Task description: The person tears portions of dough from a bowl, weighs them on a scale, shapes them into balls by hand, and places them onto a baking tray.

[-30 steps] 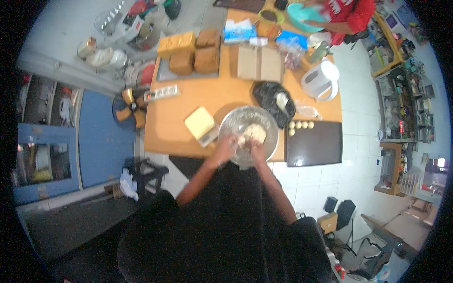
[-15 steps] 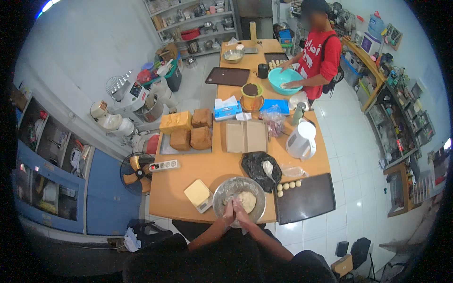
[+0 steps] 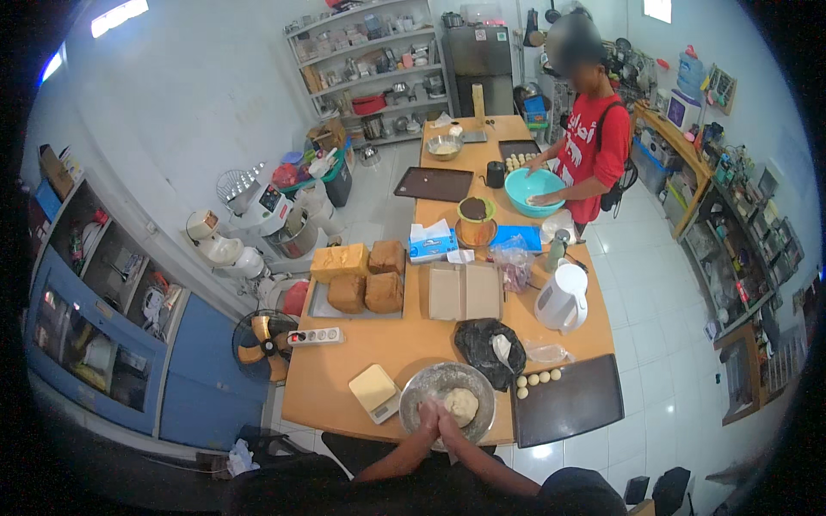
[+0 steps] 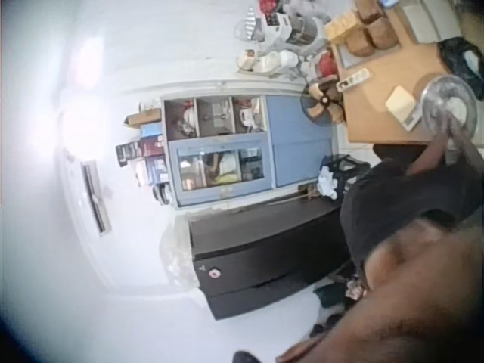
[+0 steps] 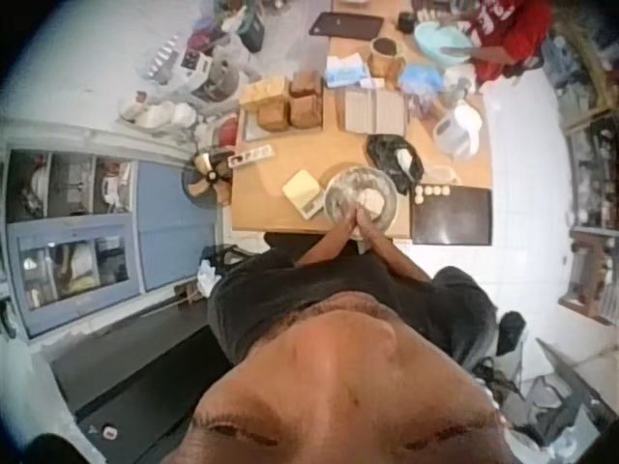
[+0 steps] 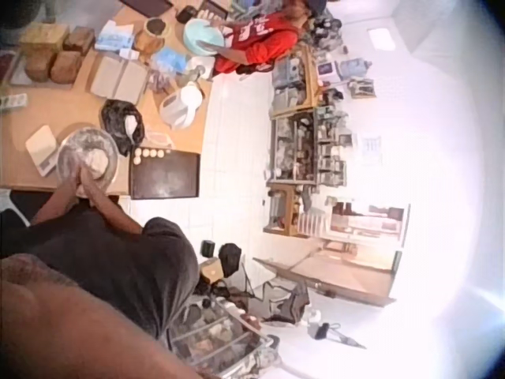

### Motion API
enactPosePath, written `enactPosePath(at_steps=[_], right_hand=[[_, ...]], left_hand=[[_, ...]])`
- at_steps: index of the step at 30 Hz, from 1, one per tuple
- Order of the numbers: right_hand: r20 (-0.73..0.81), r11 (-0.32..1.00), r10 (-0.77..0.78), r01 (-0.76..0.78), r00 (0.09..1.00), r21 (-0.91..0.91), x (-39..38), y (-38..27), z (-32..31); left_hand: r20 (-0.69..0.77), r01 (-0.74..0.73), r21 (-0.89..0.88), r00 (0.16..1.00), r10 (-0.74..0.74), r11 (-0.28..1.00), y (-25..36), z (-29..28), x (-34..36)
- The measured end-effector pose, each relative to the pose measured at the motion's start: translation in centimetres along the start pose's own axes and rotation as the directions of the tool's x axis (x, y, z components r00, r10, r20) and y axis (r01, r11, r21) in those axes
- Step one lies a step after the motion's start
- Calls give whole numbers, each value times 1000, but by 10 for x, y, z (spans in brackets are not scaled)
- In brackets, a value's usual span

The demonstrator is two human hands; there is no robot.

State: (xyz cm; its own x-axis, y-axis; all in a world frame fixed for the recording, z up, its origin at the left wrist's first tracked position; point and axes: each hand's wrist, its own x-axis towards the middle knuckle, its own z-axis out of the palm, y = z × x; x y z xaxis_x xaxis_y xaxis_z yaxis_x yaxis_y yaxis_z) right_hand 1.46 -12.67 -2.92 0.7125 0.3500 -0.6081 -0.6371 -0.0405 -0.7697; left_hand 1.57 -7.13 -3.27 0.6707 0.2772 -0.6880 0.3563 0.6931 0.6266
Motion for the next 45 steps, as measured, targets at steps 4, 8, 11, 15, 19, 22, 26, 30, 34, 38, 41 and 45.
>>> enactPosePath(at_steps=[4,8,11,15,19,22,26,30,34,38,41,45], right_hand=[[83,874,178,-196,980,445,57,9,-33],[156,974,11,-45,988,220,43,18,-21],[146,981,-102,75,984,181,-7,-11,5],[76,955,-151,126,986,270,-15,-43,2],[29,942,-61,48,998,333,-13,-71,-5],[-194,951,-121,170,974,260,11,-50,1],[-73,962,-95,110,993,248,12,-47,7],[-202,981,-185,192,962,12,1,-38,20],[-1,957,2,-1,1000,289,7,-14,15],[26,955,97,-101,995,279,6,19,7],[-47,997,44,-41,998,65,-20,21,3],[-241,897,-277,161,930,-411,-20,53,9]], left_hand=[[54,-19,48,998,17,999,-13,20,-5],[79,41,28,996,-43,999,7,5,9],[132,92,-96,988,-79,991,-2,-25,51],[146,16,-28,989,-12,999,-20,-12,44],[49,79,215,995,-92,973,0,24,-21],[28,-62,377,998,55,924,26,27,-50],[33,-66,307,998,59,949,17,2,-31],[-70,-134,-141,990,125,981,27,1,-38],[119,-480,295,877,466,826,11,-27,-24],[225,-436,881,730,645,186,12,-43,-30],[578,-826,549,485,656,126,14,-65,-19],[440,-588,749,785,436,304,25,-60,-36]])
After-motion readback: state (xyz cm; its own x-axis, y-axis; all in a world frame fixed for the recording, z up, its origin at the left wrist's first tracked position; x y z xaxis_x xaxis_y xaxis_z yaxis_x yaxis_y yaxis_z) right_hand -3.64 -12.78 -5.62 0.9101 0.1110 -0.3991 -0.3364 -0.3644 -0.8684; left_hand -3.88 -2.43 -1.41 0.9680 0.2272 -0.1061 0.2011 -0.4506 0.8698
